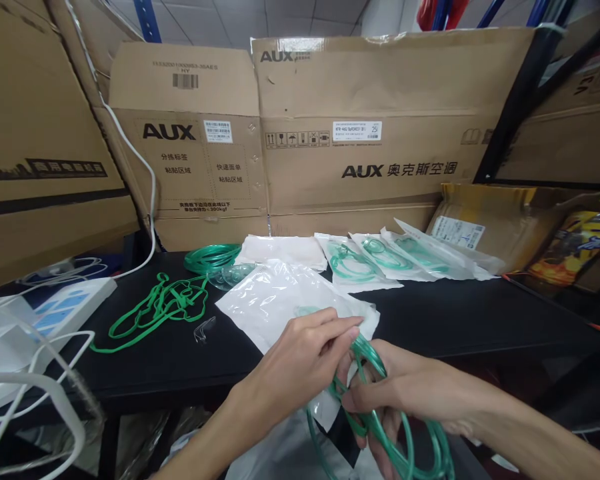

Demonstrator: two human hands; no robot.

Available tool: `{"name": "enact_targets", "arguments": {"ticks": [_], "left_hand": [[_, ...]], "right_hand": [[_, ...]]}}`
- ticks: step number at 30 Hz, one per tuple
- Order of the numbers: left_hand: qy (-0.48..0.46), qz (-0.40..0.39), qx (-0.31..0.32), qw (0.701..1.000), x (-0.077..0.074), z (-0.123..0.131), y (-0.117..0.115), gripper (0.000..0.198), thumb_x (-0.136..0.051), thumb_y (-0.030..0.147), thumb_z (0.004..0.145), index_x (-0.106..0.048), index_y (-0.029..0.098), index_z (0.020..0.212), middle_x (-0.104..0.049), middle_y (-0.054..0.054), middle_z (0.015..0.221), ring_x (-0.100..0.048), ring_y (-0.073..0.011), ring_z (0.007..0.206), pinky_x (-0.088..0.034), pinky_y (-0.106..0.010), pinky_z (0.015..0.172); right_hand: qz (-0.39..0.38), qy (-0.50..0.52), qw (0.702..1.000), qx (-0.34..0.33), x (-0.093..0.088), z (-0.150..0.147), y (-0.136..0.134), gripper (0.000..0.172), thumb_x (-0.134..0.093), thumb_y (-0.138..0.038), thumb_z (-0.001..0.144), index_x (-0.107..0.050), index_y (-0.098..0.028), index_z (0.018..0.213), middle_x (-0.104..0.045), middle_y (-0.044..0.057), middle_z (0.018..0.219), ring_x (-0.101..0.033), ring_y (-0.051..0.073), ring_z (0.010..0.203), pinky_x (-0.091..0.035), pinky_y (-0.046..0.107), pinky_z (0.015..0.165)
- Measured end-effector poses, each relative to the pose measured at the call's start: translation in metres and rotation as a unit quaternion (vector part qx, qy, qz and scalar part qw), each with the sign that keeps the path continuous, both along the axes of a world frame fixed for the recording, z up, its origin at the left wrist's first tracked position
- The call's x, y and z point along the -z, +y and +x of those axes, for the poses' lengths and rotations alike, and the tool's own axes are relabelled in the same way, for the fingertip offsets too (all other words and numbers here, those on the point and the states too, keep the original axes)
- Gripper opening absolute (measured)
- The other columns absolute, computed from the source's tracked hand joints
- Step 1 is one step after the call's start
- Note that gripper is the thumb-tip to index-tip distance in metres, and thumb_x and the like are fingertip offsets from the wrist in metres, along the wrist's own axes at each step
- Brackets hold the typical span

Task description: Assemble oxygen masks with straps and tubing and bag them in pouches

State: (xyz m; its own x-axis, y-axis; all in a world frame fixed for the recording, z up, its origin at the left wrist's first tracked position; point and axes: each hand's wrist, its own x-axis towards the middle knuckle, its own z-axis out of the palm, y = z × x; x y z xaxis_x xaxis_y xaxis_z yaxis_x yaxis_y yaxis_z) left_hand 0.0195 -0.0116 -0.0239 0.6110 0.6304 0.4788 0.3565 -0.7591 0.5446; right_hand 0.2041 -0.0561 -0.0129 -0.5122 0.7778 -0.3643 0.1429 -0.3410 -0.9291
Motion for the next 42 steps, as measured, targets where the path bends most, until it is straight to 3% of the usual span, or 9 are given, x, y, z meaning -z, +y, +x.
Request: {"name": "enact_targets", "arguments": {"ticks": [6, 11, 15, 19, 26, 32, 35, 37, 42], "left_hand": [[0.014, 0.006, 0.049, 0.999, 0.004, -0.002, 0.001, 0.035, -0.043, 0.029, 0.108, -0.070, 0.024, 0.130, -0.062, -0.002, 0.088, -0.058, -0.0139, 0.081, -0.046, -0.026, 0.076], [0.006, -0.024, 0.014, 1.000, 0.001, 0.001, 0.003, 0.035, -0.042, 0.029, 0.109, -0.070, 0.029, 0.131, -0.065, -0.001, 0.090, -0.060, -0.0143, 0.084, -0.047, -0.028, 0.080], [-0.002, -0.039, -0.007, 0.999, 0.002, 0.006, 0.004, 0.035, -0.044, 0.030, 0.108, -0.070, 0.031, 0.131, -0.067, 0.000, 0.090, -0.062, -0.0144, 0.087, -0.047, -0.027, 0.082], [-0.019, -0.035, -0.002, 0.999, 0.001, 0.010, 0.004, 0.036, -0.044, 0.030, 0.108, -0.069, 0.027, 0.133, -0.070, -0.002, 0.099, -0.064, -0.0156, 0.093, -0.047, -0.028, 0.087], [-0.018, -0.044, 0.030, 0.998, 0.000, 0.003, 0.003, 0.035, -0.045, 0.029, 0.108, -0.071, 0.030, 0.131, -0.072, 0.000, 0.097, -0.064, -0.0146, 0.090, -0.048, -0.027, 0.086], [-0.048, -0.061, -0.004, 0.997, 0.007, 0.006, 0.004, 0.032, -0.046, 0.027, 0.107, -0.075, 0.029, 0.121, -0.074, 0.001, 0.109, -0.066, -0.0142, 0.097, -0.049, -0.027, 0.090], [-0.064, -0.053, -0.040, 0.996, 0.014, 0.010, 0.005, 0.032, -0.045, 0.030, 0.107, -0.075, 0.027, 0.117, -0.074, 0.000, 0.106, -0.068, -0.0146, 0.094, -0.051, -0.027, 0.089], [-0.066, -0.037, -0.054, 0.996, 0.017, 0.011, 0.006, 0.032, -0.045, 0.031, 0.107, -0.075, 0.026, 0.118, -0.074, -0.001, 0.107, -0.068, -0.0160, 0.095, -0.051, -0.029, 0.091], [-0.054, -0.007, -0.064, 0.996, 0.017, 0.014, 0.004, 0.033, -0.044, 0.031, 0.107, -0.072, 0.025, 0.123, -0.073, -0.003, 0.111, -0.069, -0.0181, 0.100, -0.052, -0.032, 0.095]], "right_hand": [[-0.040, 0.028, 0.994, -0.100, -0.002, 0.018, 0.028, 0.021, -0.072, -0.023, 0.084, -0.065, -0.012, 0.100, -0.074, 0.006, 0.072, -0.068, 0.013, 0.045, -0.049, 0.017, 0.042], [-0.009, 0.073, 0.997, 0.014, 0.006, 0.026, 0.019, 0.060, -0.082, -0.022, 0.080, -0.054, -0.015, 0.133, -0.072, 0.001, 0.075, -0.075, 0.020, 0.064, -0.063, 0.029, 0.059], [0.022, 0.046, 0.996, 0.080, 0.008, 0.027, 0.002, 0.082, -0.076, -0.022, 0.085, -0.029, -0.025, 0.153, -0.066, -0.007, 0.070, -0.075, 0.020, 0.058, -0.055, 0.022, 0.050], [0.033, 0.002, 0.999, 0.019, 0.004, 0.023, 0.005, 0.077, -0.064, -0.016, 0.090, -0.024, -0.025, 0.155, -0.070, -0.004, 0.072, -0.071, 0.016, 0.047, -0.053, 0.019, 0.045], [-0.024, 0.013, 0.999, -0.024, 0.001, 0.021, 0.035, 0.042, -0.067, -0.022, 0.089, -0.056, -0.013, 0.128, -0.071, 0.002, 0.067, -0.069, 0.015, 0.044, -0.050, 0.016, 0.040], [-0.039, 0.134, 0.984, 0.107, 0.005, 0.033, 0.014, 0.057, -0.080, -0.031, 0.085, -0.056, -0.015, 0.135, -0.078, 0.013, 0.102, -0.079, 0.022, 0.075, -0.065, 0.031, 0.069], [-0.047, 0.206, 0.952, 0.222, 0.014, 0.033, -0.013, 0.066, -0.082, -0.031, 0.083, -0.054, -0.012, 0.139, -0.074, 0.020, 0.123, -0.076, 0.032, 0.107, -0.059, 0.041, 0.097], [-0.033, 0.215, 0.932, 0.289, 0.023, 0.030, -0.029, 0.075, -0.085, -0.035, 0.080, -0.050, -0.016, 0.144, -0.071, 0.018, 0.131, -0.071, 0.033, 0.117, -0.056, 0.043, 0.104], [0.042, 0.123, 0.957, 0.260, 0.037, 0.019, -0.039, 0.079, -0.084, -0.046, 0.080, -0.050, -0.018, 0.146, -0.079, 0.010, 0.097, -0.076, 0.027, 0.092, -0.058, 0.042, 0.093]]}}
